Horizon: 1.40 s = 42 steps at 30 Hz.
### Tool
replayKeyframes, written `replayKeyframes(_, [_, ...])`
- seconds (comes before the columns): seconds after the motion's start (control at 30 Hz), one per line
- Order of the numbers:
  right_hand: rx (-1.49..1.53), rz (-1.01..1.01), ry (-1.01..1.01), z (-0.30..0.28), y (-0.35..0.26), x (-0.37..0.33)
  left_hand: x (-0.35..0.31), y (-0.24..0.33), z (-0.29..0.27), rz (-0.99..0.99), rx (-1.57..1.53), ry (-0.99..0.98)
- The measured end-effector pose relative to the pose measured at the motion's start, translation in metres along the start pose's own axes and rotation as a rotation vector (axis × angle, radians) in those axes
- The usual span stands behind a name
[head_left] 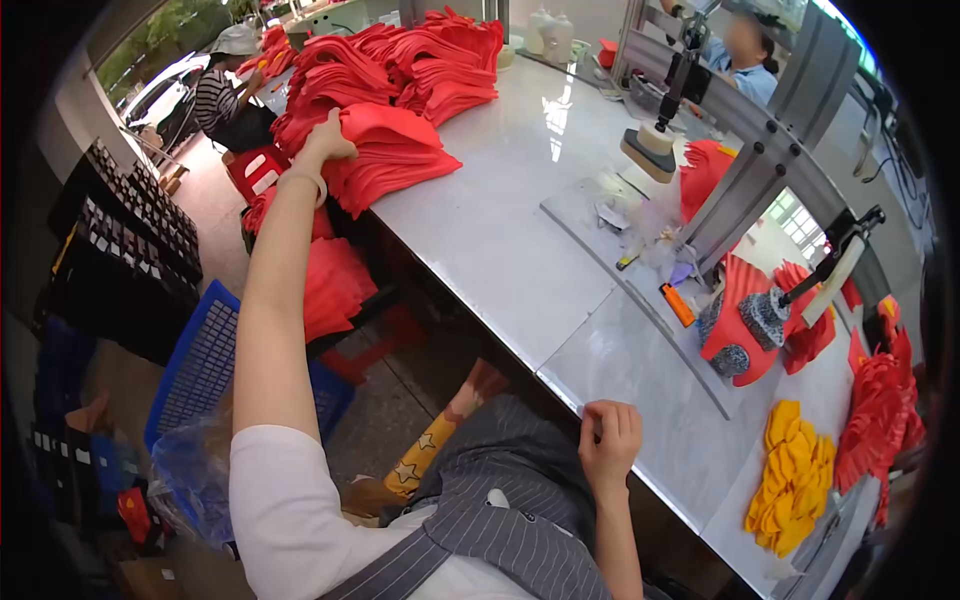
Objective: The person applies glue to red fabric pieces with a bottle, attaches yellow patches onto them by hand, presses the assembled pieces with a press machine, and stacks the finished items.
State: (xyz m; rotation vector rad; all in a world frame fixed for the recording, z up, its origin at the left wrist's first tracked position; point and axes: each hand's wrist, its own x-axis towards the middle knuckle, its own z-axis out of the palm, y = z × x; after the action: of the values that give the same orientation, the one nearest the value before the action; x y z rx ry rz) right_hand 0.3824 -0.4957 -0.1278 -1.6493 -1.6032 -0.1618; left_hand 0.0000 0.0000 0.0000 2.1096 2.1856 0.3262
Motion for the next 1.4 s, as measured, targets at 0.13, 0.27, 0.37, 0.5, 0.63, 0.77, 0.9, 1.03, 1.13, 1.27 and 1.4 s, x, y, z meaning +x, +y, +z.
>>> replayKeyframes(0.13, [0.025, 0.003, 0.012, 0.002, -0.004, 0.002, 0.006, -0.015, 0.002, 0.062, 0.017, -0.047])
replayKeyframes(0.27, [0.008, 0.012, 0.022, -0.003, -0.002, -0.001, -0.037, -0.011, 0.027, 0.171, -0.107, 0.094])
replayKeyframes(0.37, [0.017, -0.01, -0.002, -0.005, 0.0, -0.001, -0.045, -0.009, 0.023, 0.203, -0.158, 0.128])
replayKeyframes(0.5, [0.018, -0.017, 0.001, -0.003, 0.001, 0.001, -0.04, 0.006, 0.005, 0.22, -0.059, 0.116])
replayKeyframes(0.63, [-0.014, -0.02, 0.021, -0.004, 0.003, 0.0, -0.05, 0.005, 0.03, 0.202, -0.029, 0.166])
replayKeyframes(0.77, [-0.001, -0.038, 0.032, -0.003, 0.004, 0.001, -0.051, -0.006, 0.035, 0.199, -0.152, 0.164])
replayKeyframes(0.9, [0.032, -0.026, 0.022, -0.002, 0.002, -0.002, -0.052, -0.01, 0.035, 0.176, -0.098, 0.188])
replayKeyframes(1.03, [0.014, -0.033, 0.029, -0.003, 0.004, -0.003, -0.032, 0.006, 0.022, 0.191, 0.054, 0.169])
replayKeyframes(1.13, [0.006, -0.018, 0.033, -0.003, 0.003, -0.003, -0.03, 0.025, 0.009, 0.13, 0.027, 0.19])
replayKeyframes(1.27, [0.016, -0.014, 0.028, -0.002, 0.002, -0.002, -0.021, -0.001, 0.032, 0.096, -0.16, 0.378])
replayKeyframes(1.4, [-0.009, -0.015, 0.024, -0.004, 0.007, 0.002, -0.029, 0.013, 0.037, 0.175, -0.104, 0.423])
